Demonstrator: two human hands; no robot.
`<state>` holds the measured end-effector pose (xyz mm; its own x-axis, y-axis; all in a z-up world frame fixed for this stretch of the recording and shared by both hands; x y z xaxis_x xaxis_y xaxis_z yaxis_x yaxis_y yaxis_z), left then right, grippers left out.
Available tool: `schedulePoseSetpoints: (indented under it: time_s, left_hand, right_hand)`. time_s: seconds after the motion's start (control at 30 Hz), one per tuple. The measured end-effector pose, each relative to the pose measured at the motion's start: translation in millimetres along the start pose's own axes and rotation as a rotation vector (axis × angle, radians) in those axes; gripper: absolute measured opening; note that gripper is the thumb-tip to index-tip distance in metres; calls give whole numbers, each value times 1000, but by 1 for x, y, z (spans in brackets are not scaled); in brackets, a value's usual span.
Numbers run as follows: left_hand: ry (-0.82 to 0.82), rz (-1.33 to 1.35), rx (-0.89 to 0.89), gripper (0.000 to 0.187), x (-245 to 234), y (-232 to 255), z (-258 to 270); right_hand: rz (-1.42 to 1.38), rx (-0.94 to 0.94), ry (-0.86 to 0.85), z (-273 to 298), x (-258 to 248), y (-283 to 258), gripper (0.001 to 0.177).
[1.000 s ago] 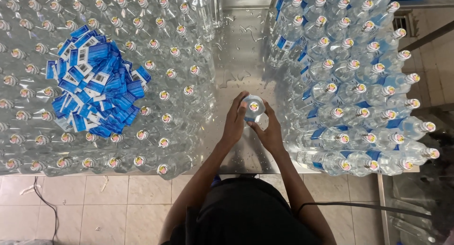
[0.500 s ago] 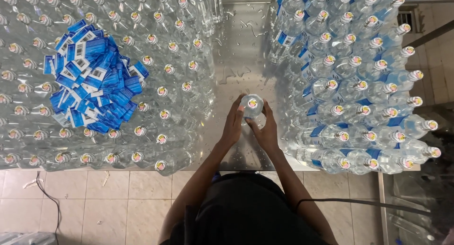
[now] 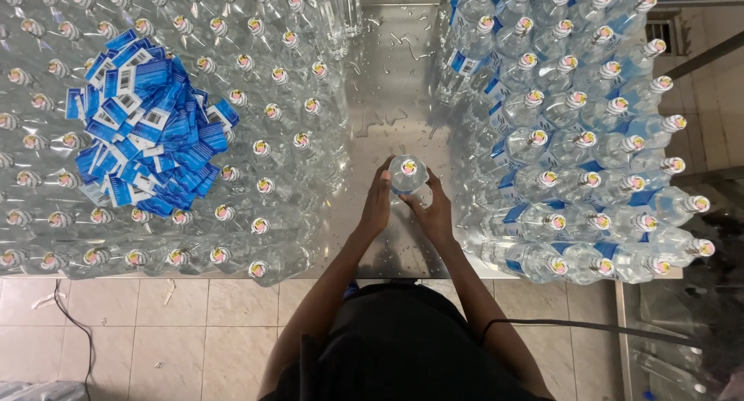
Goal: The person repeatedly picks up blue and white labels from a pile on a metal table, applies each label to the neck of a clear plastic water bottle, and then places the labeled bottle into a growing stack on the right side of the table.
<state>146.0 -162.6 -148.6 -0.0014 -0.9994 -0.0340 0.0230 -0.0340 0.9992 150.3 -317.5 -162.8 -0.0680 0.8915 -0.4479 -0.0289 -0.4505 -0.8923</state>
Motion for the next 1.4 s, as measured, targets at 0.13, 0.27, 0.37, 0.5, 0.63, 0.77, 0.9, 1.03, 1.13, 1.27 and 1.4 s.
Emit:
schedulePoseSetpoints:
  time_s: [0.13,0.27,0.37,0.5,0.63,0.77,0.9,1.03,1.13,1.27,1.4]
  left_hand:
    - [-7,1,-2,80,-2,-13,0]
    - [-23,37,-22,75,-3,-24,2]
    - [-12,35,8,70,-5,-21,6]
    - [74,43,84,59,-11,-13,15]
    - [55,-22,175,61,-5,-12,22]
    - [63,17,178,73,-4,-16,20]
    - [52,6,161,89,-1,-10,18]
    - [143,-89,172,108,3,-10,19]
    - [250,-123,207,91,1,-23,13]
    - [271,-162,186,92,-3,-45,14]
    - [338,44,129,77,-18,-41,27]
  right_hand:
    - [13,9,-5,-1,1,2,97]
    - [4,33,-12,1,0,-5,98]
    - [-25,26,-16,3,2,-10,98]
    - [-1,48,-12,6,1,-16,98]
    - [21,49,-6,6,-1,-34,95]
    - [9,34,21,10,5,-26,94]
    - [-73,21,74,10,7,-25,88]
    - [-128,81,131,16,11,-24,95]
    - [-113,102,113,14,13,-18,96]
    - [-123,55,82,24,7,-34,83]
    - [-146,-26,78,38,3,-30,76]
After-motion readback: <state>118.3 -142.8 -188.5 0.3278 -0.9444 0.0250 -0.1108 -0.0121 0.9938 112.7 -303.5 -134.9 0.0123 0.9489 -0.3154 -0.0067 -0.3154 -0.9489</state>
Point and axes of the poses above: each hand's wrist, its own z-axis away from the middle knuckle, its own x-axis out of the palm, y = z × x, the point moved 7 cm from there along -z, towards the middle knuckle
